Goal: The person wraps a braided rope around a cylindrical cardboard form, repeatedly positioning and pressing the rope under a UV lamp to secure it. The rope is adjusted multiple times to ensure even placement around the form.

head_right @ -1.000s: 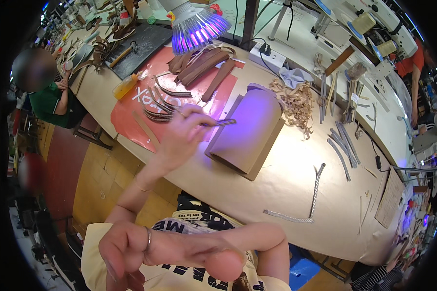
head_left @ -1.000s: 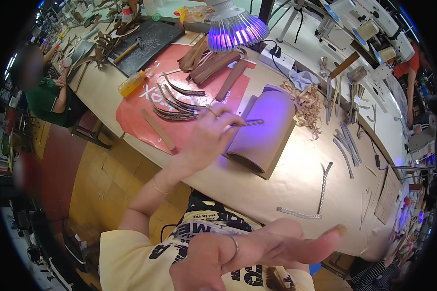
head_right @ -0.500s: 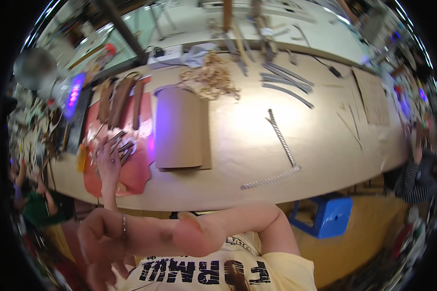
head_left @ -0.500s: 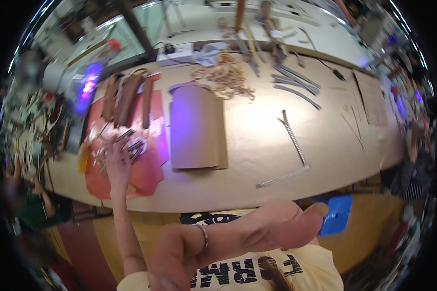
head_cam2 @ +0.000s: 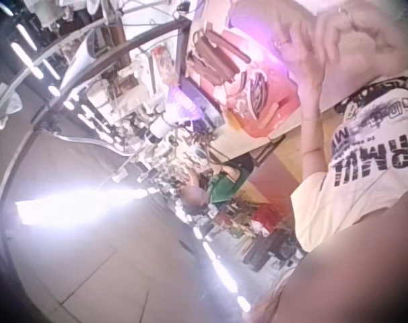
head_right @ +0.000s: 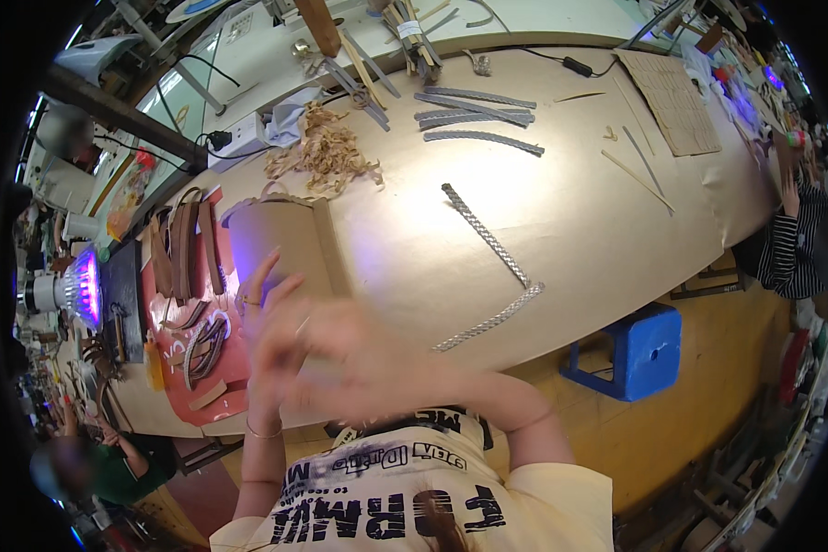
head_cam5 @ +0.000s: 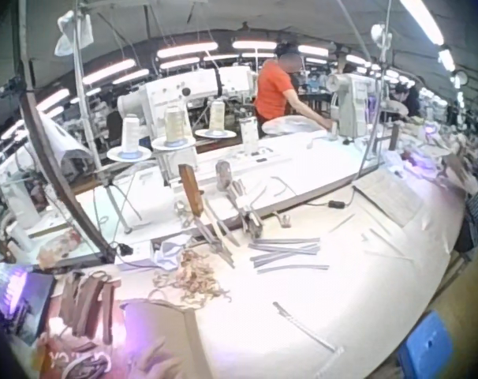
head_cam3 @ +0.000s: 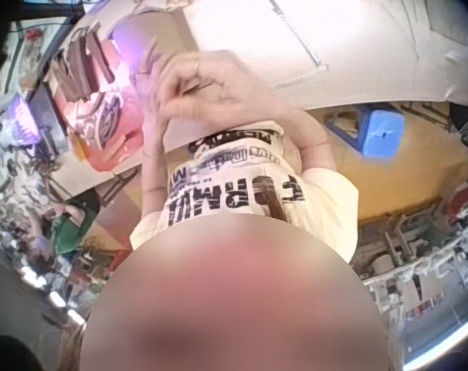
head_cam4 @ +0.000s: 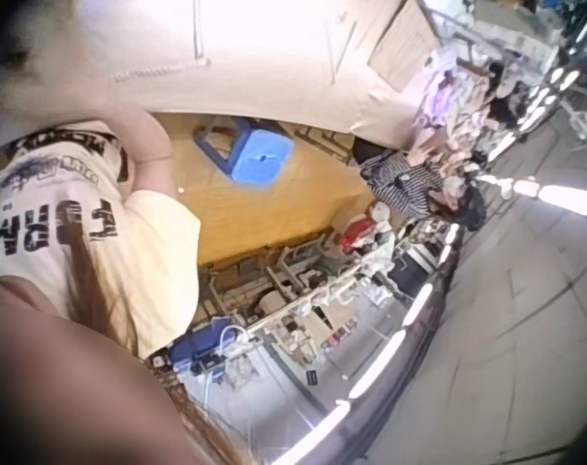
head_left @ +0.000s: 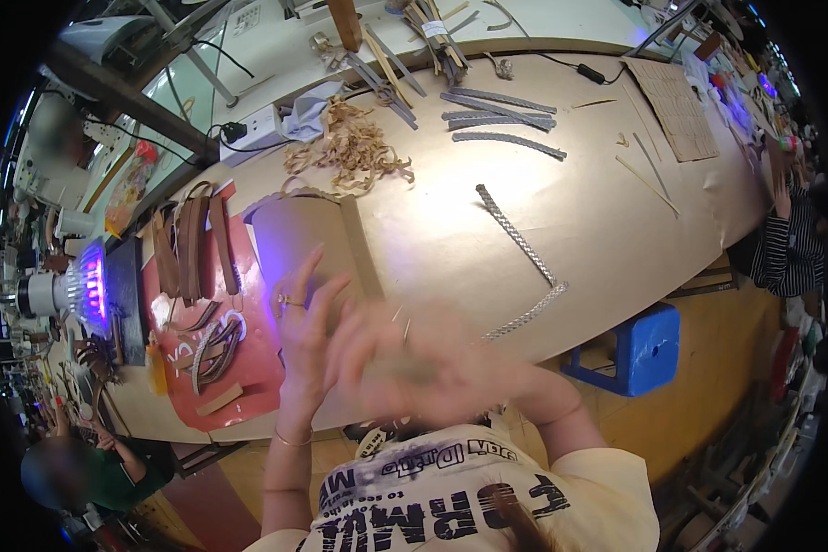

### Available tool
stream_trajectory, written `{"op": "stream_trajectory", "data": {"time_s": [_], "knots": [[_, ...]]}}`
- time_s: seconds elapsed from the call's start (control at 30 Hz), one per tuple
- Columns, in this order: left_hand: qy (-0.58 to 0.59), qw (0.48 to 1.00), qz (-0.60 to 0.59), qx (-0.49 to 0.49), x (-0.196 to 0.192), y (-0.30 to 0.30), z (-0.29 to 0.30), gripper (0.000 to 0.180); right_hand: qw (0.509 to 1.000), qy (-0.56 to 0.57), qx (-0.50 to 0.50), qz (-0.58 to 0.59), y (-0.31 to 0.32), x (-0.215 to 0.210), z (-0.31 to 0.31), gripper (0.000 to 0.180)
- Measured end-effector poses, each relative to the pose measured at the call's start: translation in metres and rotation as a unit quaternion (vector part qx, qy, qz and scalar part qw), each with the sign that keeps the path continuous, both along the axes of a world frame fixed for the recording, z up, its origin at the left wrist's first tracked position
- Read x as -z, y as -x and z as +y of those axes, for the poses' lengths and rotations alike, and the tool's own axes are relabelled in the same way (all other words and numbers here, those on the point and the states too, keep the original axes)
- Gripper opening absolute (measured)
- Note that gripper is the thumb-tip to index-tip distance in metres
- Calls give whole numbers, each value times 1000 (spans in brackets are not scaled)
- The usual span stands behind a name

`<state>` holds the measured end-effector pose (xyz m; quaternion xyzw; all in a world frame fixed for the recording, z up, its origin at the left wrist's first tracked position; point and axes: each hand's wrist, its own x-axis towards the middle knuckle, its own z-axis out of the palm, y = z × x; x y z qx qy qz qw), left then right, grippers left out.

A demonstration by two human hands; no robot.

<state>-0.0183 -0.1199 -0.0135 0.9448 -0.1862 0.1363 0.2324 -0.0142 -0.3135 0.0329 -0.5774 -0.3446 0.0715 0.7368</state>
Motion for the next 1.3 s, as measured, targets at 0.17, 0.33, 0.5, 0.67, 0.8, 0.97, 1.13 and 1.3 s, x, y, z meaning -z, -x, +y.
{"op": "stream_trajectory", "data": {"time_s": [0.17, 0.33, 0.5, 0.67, 0.8, 0.97, 1.13, 1.3], "knots": [[85, 994, 53, -36, 0, 0, 0, 26, 683, 485, 531, -127, -34, 100, -78, 20], [80, 995, 53, -30, 2, -1, -3, 28, 699, 511, 498, 44, -41, 132, -107, 20], [90, 995, 36, -19, -1, -1, 0, 31, 731, 463, 500, -35, -51, 130, -96, 18], [220, 972, 79, -21, -17, 3, 1, 38, 666, 320, 571, -356, -53, 99, -55, 28], [346, 935, 63, -51, -24, -1, -5, 41, 676, 293, 540, -408, -48, 69, -21, 42], [235, 959, -149, -51, -24, -9, 18, 35, 696, 271, 490, -449, -52, 56, 10, 49], [165, 966, -192, -61, -25, -5, 42, 25, 677, 287, 459, -498, -55, 49, 27, 44], [186, 957, -205, -87, -14, 4, 53, 25, 648, 294, 451, -538, -54, 41, 40, 34]]}}
